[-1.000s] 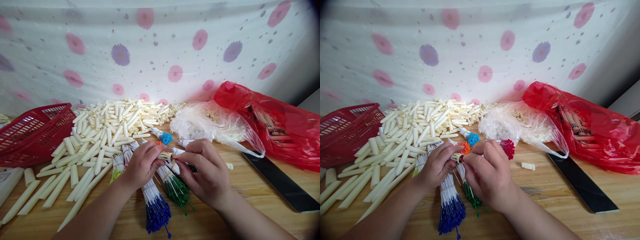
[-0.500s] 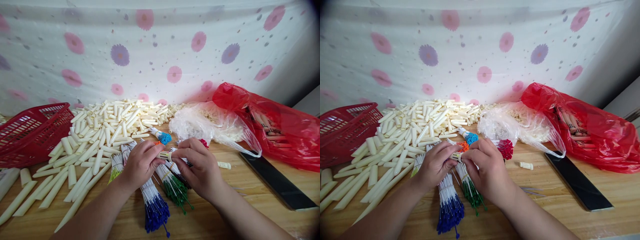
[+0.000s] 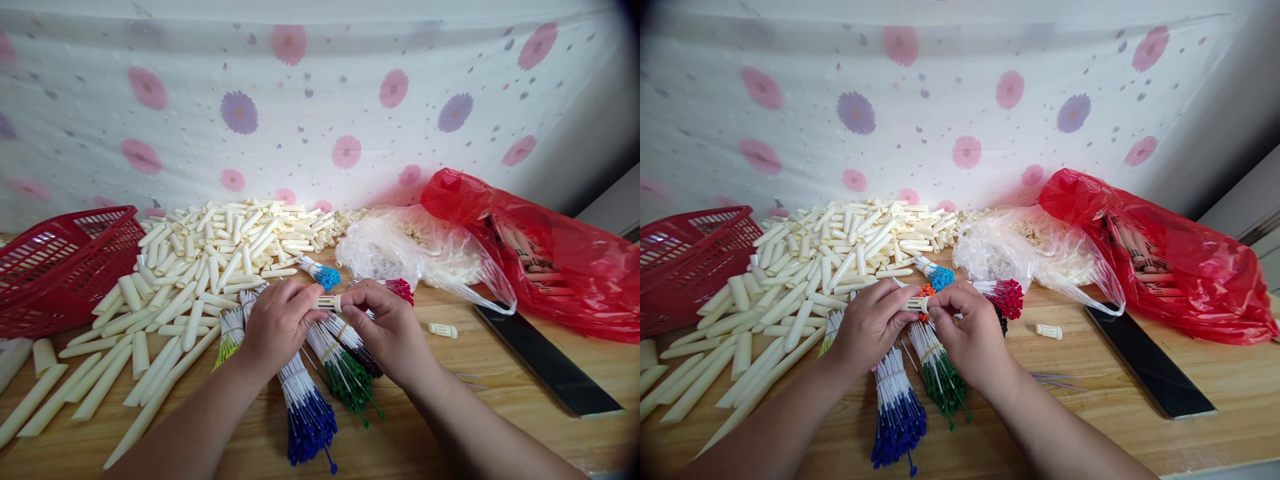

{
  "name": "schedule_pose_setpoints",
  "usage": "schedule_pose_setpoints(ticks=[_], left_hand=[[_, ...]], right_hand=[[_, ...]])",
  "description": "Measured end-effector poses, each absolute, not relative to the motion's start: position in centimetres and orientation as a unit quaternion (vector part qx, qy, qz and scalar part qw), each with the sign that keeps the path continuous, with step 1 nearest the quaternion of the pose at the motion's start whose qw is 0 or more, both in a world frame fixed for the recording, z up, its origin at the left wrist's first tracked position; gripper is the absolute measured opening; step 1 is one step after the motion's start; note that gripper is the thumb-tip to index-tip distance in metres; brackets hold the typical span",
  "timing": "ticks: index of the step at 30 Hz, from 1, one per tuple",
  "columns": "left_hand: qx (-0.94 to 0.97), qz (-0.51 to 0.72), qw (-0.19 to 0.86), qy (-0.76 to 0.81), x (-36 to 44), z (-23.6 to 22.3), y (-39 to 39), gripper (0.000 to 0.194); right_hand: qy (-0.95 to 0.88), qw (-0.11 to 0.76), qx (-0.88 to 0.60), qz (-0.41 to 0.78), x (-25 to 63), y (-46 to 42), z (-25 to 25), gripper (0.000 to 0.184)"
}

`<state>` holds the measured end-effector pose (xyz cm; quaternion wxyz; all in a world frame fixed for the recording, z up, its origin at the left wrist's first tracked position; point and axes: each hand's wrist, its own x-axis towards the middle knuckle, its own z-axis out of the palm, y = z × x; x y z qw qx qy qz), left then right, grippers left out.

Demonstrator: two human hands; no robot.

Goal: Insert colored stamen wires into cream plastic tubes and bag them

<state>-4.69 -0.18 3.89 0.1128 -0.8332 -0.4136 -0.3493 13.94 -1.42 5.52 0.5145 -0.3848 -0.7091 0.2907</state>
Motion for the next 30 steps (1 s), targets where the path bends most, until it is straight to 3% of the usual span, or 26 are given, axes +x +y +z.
schedule_pose_setpoints(ticks=[12, 30], left_hand=[[-0.824, -0.306, 0.143, -0.454, -4.9, 3.7, 0.1, 0.038], [-0.824, -0.271, 0.146, -0.476, -4.4, 3.6, -0.2, 0.032]], right_hand=[[-0.458, 0.521, -0.377, 0.614, 13.3, -1.1, 5.0, 0.016], [-0.404, 0.536, -0.396, 0.626, 12.8, -0.2, 4.3, 0.021]])
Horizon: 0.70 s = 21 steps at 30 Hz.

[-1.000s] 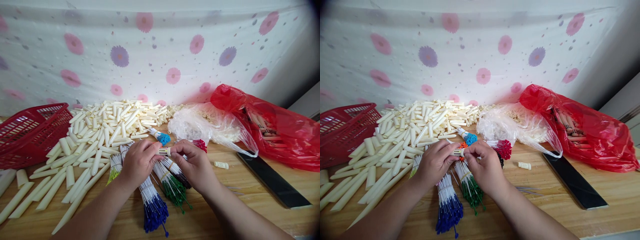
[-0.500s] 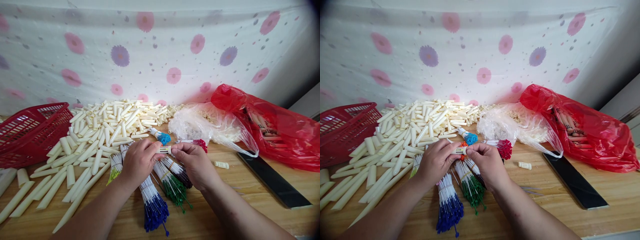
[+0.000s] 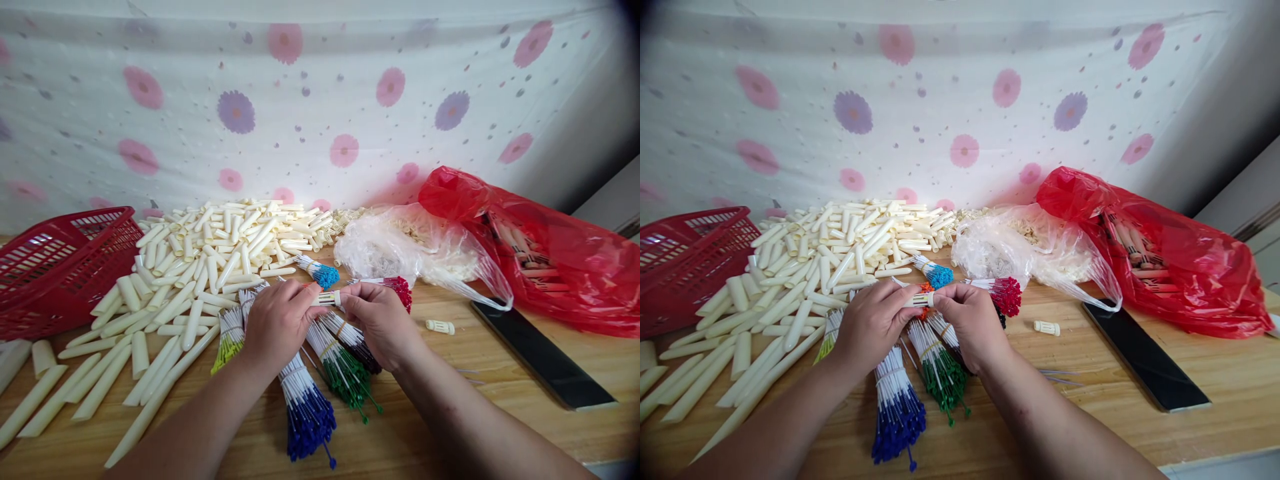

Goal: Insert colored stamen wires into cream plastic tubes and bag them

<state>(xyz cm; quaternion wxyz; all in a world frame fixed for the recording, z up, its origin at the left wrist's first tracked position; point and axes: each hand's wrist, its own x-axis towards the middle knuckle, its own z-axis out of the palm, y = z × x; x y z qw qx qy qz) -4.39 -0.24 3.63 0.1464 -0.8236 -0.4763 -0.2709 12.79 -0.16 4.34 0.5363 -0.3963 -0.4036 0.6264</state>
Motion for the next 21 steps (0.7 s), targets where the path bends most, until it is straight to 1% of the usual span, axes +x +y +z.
schedule_pose_setpoints(ticks=[6, 8, 10, 11, 13, 16, 19, 21], left_hand=[[-0.816, -0.28, 0.144, -0.485, -4.5, 3.8, -0.1, 0.03], [-0.814, -0.296, 0.117, -0.486, -4.5, 3.8, 0.0, 0.029], [-0.812, -0.328, 0.062, -0.478, -4.4, 3.7, 0.0, 0.029], [-0.812, -0.349, 0.021, -0.468, -4.4, 3.7, 0.1, 0.029], [-0.804, -0.395, -0.08, -0.438, -4.4, 3.5, 0.2, 0.03], [-0.773, -0.443, -0.214, -0.401, -4.5, 3.1, 0.2, 0.036], [-0.758, -0.453, -0.271, -0.382, -4.5, 3.0, 0.1, 0.039], [-0.762, -0.446, -0.286, -0.372, -4.6, 2.9, 0.1, 0.039]], right_hand=[[-0.389, 0.511, -0.373, 0.67, 13.0, -0.6, 5.2, 0.027], [-0.406, 0.511, -0.365, 0.664, 13.2, -0.7, 5.2, 0.025], [-0.457, 0.513, -0.355, 0.634, 13.5, -0.9, 5.1, 0.021], [-0.499, 0.516, -0.35, 0.602, 13.6, -1.0, 5.1, 0.019], [-0.6, 0.529, -0.328, 0.503, 14.0, -1.4, 5.3, 0.015], [-0.708, 0.567, -0.271, 0.324, 14.6, -2.1, 5.9, 0.02], [-0.736, 0.598, -0.247, 0.202, 15.7, -2.4, 6.6, 0.028], [-0.729, 0.615, -0.272, 0.128, 17.3, -2.3, 6.8, 0.029]])
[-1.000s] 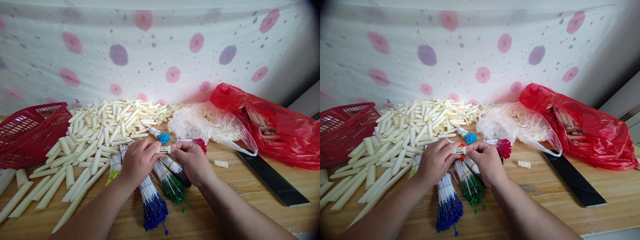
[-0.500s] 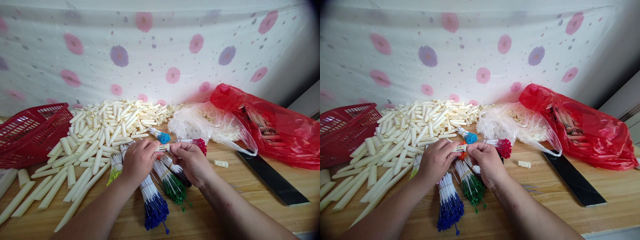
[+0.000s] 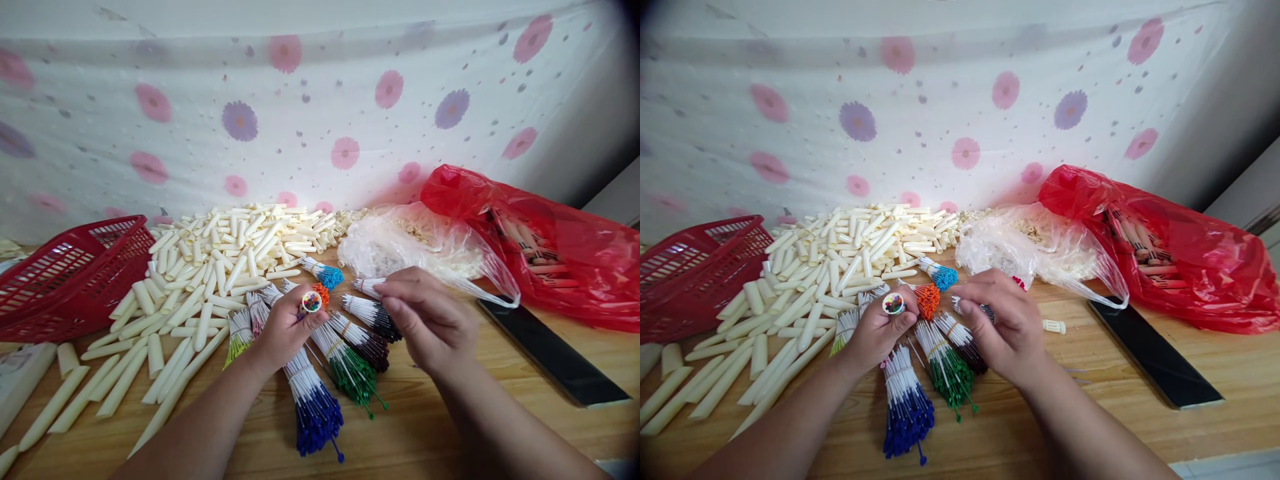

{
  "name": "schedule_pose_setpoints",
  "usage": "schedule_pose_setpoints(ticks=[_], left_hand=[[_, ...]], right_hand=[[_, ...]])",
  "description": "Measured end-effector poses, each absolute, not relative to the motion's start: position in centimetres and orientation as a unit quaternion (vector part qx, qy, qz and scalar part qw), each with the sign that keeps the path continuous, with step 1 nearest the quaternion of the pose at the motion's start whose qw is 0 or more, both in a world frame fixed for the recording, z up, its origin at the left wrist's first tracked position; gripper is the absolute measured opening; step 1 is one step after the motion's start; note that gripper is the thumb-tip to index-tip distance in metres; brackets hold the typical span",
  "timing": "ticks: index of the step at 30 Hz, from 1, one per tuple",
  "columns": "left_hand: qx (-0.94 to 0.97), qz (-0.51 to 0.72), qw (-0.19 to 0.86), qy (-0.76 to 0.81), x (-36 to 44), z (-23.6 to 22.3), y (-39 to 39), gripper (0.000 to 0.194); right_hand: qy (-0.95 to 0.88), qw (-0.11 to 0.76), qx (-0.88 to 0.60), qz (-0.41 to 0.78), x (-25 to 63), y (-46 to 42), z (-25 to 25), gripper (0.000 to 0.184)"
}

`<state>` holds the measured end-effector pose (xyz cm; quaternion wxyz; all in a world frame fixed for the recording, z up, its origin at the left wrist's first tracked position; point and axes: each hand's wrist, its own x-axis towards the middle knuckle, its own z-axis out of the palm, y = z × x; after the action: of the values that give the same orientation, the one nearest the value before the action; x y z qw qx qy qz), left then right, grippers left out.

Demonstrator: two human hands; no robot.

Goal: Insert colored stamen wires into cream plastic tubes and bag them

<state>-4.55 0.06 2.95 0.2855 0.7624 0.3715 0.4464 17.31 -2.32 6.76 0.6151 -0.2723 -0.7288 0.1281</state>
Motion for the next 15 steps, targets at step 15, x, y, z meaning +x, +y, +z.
schedule_pose_setpoints(ticks=[15], left_hand=[[0.76, 0.424, 0.229, 0.437, -4.0, 3.6, 0.1, 0.027]], right_hand=[[-0.766, 0.23, -0.591, 0.103, 31.9, -7.0, -0.6, 0.018]])
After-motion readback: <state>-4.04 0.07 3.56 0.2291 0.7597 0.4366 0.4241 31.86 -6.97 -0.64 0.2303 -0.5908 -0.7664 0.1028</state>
